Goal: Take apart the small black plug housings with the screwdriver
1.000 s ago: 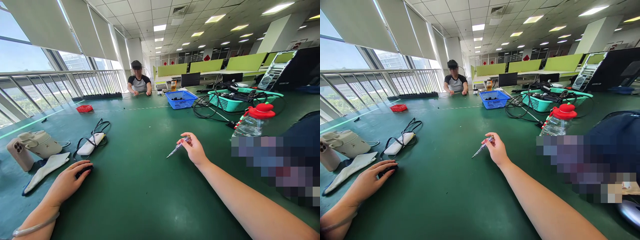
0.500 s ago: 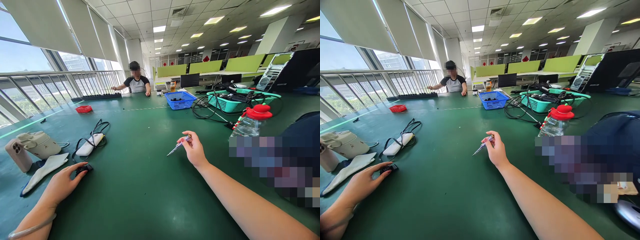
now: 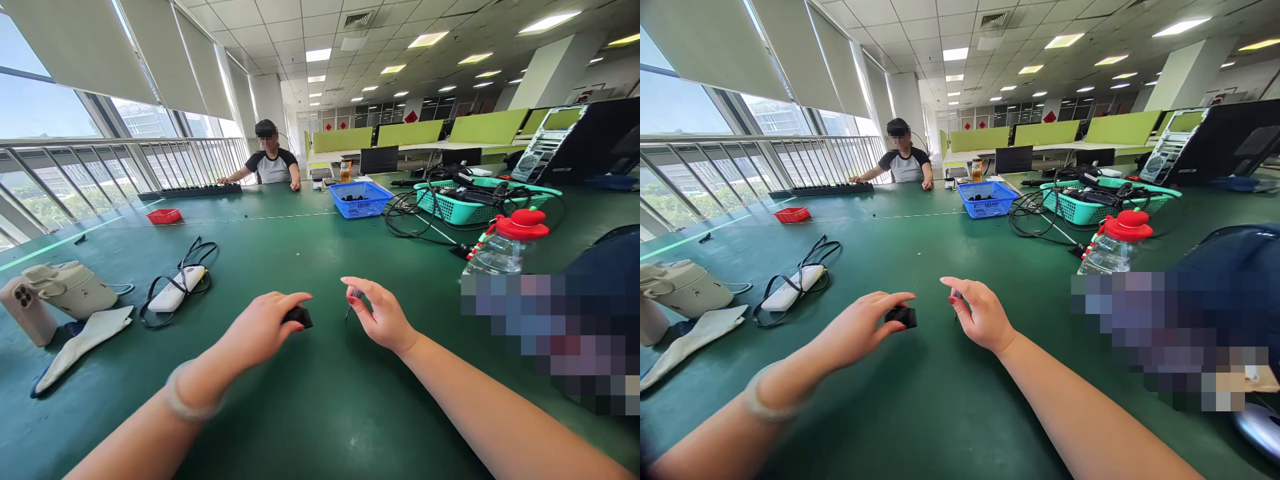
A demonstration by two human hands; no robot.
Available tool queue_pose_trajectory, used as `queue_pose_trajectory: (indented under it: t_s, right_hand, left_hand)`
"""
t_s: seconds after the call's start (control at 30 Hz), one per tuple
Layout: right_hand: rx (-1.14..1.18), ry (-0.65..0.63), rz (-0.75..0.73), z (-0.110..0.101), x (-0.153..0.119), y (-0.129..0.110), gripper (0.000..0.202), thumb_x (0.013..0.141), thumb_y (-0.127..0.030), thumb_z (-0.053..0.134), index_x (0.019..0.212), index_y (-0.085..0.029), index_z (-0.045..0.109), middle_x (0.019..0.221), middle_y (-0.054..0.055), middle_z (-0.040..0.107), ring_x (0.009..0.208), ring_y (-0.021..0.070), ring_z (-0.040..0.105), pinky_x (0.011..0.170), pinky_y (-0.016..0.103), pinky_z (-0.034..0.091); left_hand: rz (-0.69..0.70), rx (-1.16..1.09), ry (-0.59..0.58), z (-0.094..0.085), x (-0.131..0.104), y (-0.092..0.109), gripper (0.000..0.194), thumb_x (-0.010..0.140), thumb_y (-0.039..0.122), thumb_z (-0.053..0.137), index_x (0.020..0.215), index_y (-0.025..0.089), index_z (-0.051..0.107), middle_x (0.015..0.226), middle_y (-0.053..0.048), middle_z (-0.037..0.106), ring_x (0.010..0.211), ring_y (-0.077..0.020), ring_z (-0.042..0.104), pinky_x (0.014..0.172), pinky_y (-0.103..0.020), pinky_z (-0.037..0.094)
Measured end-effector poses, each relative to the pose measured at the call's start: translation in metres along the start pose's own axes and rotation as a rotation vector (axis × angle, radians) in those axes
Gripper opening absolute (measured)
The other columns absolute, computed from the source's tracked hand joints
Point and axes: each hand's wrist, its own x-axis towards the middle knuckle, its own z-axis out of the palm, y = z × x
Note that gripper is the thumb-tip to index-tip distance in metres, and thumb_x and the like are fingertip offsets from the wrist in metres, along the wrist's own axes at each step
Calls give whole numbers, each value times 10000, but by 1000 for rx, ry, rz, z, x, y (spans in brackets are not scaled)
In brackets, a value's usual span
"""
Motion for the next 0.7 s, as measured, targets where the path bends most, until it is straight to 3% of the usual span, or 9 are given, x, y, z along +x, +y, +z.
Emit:
queue_pose_trajectory:
  t_s: [0.13, 0.3, 0.47, 0.7]
  right_hand:
    - [24, -21, 98, -1, -3, 6, 475, 949, -118, 461, 1372, -332, 426, 908, 3, 688, 767, 156, 679, 762, 328, 594]
    - [15, 117, 158, 1, -7, 9, 461, 940, -145, 532, 1357, -312, 428, 922, 12, 699, 788, 164, 693, 816, 362, 604]
    - [93, 292, 178, 3, -6, 1, 411, 945, -147, 552, 1312, -288, 432, 926, 28, 679, 838, 169, 711, 801, 360, 617]
    - [146, 262, 172, 9, -8, -3, 373, 953, -134, 547, 1279, -287, 449, 963, 35, 691, 881, 170, 733, 834, 371, 623]
  left_hand:
    - [-9, -39, 34, 40, 37, 19, 543, 909, 216, 612, 1436, 259, 489, 1134, -74, 727, 1078, -267, 647, 990, -444, 504]
    - [-7, -201, 13, 73, 46, 14, 611, 895, 175, 631, 1467, 285, 444, 1206, -60, 707, 1119, -244, 639, 1041, -443, 493]
    - [-31, -293, 94, 84, 43, 4, 651, 826, 243, 737, 1426, 241, 485, 1449, -108, 554, 1357, -279, 494, 1165, -479, 403]
    - [-79, -275, 134, 87, 45, 0, 279, 826, 297, 745, 1094, 226, 713, 1357, -108, 590, 1356, -314, 453, 1168, -551, 386]
